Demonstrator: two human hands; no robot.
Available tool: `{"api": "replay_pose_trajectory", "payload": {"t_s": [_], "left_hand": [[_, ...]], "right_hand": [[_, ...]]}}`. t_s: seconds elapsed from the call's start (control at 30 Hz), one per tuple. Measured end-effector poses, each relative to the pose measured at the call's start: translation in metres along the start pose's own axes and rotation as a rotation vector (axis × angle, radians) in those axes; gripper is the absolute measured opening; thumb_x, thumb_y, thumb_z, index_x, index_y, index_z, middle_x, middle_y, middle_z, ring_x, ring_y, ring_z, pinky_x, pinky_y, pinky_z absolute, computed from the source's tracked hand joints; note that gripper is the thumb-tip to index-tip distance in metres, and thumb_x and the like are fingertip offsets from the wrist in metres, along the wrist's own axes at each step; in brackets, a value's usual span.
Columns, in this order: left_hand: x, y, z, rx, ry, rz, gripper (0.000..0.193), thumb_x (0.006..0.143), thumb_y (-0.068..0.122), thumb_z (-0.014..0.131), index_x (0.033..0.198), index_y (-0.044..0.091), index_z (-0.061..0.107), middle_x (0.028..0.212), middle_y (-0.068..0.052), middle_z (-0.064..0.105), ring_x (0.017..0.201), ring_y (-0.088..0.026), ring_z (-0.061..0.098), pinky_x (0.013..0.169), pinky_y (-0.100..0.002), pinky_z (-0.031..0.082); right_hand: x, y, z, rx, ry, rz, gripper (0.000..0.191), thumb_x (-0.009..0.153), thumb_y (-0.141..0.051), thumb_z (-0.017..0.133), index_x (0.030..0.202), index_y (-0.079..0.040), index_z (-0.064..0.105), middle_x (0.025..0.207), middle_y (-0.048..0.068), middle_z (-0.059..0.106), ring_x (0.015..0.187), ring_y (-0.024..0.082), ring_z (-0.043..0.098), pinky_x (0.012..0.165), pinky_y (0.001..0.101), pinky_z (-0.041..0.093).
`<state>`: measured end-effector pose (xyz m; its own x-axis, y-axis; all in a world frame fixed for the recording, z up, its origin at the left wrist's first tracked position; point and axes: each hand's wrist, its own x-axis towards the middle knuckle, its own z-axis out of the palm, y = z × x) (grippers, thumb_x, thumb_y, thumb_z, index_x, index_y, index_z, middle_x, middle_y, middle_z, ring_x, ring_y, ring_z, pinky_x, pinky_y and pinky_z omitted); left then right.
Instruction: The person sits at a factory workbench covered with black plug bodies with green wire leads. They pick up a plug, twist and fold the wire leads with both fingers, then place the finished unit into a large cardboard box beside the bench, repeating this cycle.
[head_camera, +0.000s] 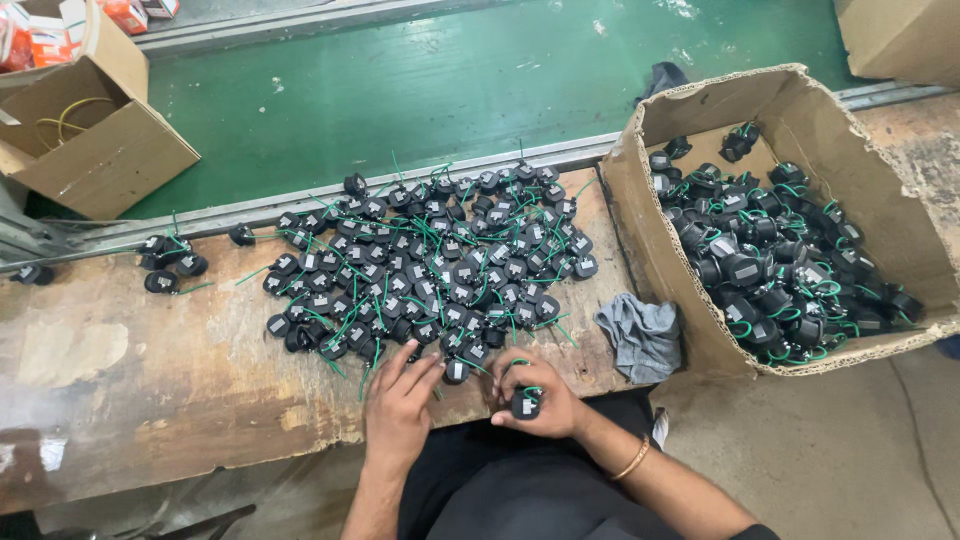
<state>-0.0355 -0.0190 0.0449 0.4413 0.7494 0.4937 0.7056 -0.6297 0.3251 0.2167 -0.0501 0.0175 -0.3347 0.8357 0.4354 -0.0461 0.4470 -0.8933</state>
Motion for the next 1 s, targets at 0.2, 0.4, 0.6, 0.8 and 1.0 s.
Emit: {"api": "replay_pose_trajectory", "payload": {"t_s": [0.2, 0.4, 0.6, 0.8, 1.0], "left_hand": [[-0.008, -0.002, 0.007, -0.055, 0.085, -0.129, 0.035, 0.068, -0.005, 0.067, 0.098, 0.010, 0.076, 0.113, -0.004, 0.069, 0.122, -0.029, 0.059, 0.097, -0.045, 0.050], [-0.008, -0.003, -0.004, -0.217, 0.275, -0.111, 0.037, 0.071, -0.010, 0.068, 0.103, 0.007, 0.076, 0.105, -0.005, 0.073, 0.104, -0.027, 0.066, 0.090, -0.039, 0.053], [-0.003, 0.031, 0.019, -0.890, 0.386, -0.161, 0.028, 0.080, -0.013, 0.073, 0.102, 0.005, 0.075, 0.098, -0.007, 0.076, 0.092, -0.023, 0.071, 0.085, -0.034, 0.057], [0.021, 0.063, 0.037, -0.933, 0.307, -0.042, 0.027, 0.081, -0.011, 0.077, 0.102, 0.005, 0.075, 0.097, -0.008, 0.078, 0.086, -0.020, 0.072, 0.072, -0.031, 0.061], [0.016, 0.049, 0.022, -0.870, 0.271, 0.152, 0.027, 0.078, -0.007, 0.075, 0.103, 0.005, 0.072, 0.110, -0.012, 0.077, 0.100, -0.026, 0.072, 0.085, -0.035, 0.059]], "right_hand": [[-0.001, 0.002, -0.003, -0.034, 0.015, -0.031, 0.034, 0.084, -0.015, 0.088, 0.087, -0.008, 0.055, 0.106, 0.007, 0.059, 0.095, 0.020, 0.064, 0.084, 0.0357, 0.054], [-0.001, 0.003, -0.004, -0.023, 0.031, -0.055, 0.033, 0.085, -0.016, 0.087, 0.092, -0.008, 0.056, 0.107, 0.008, 0.059, 0.093, 0.020, 0.063, 0.082, 0.0345, 0.054], [-0.001, -0.005, -0.003, -0.057, 0.053, 0.046, 0.049, 0.082, -0.024, 0.085, 0.120, -0.002, 0.063, 0.107, 0.009, 0.061, 0.097, 0.024, 0.064, 0.087, 0.0382, 0.053], [0.003, -0.007, -0.003, -0.190, -0.046, -0.012, 0.041, 0.084, -0.026, 0.085, 0.111, -0.003, 0.065, 0.108, 0.013, 0.065, 0.103, 0.031, 0.065, 0.091, 0.0408, 0.052], [0.005, -0.006, -0.006, -0.140, 0.011, -0.024, 0.041, 0.081, -0.022, 0.086, 0.110, -0.002, 0.065, 0.108, 0.015, 0.066, 0.101, 0.032, 0.068, 0.089, 0.0414, 0.053]]}}
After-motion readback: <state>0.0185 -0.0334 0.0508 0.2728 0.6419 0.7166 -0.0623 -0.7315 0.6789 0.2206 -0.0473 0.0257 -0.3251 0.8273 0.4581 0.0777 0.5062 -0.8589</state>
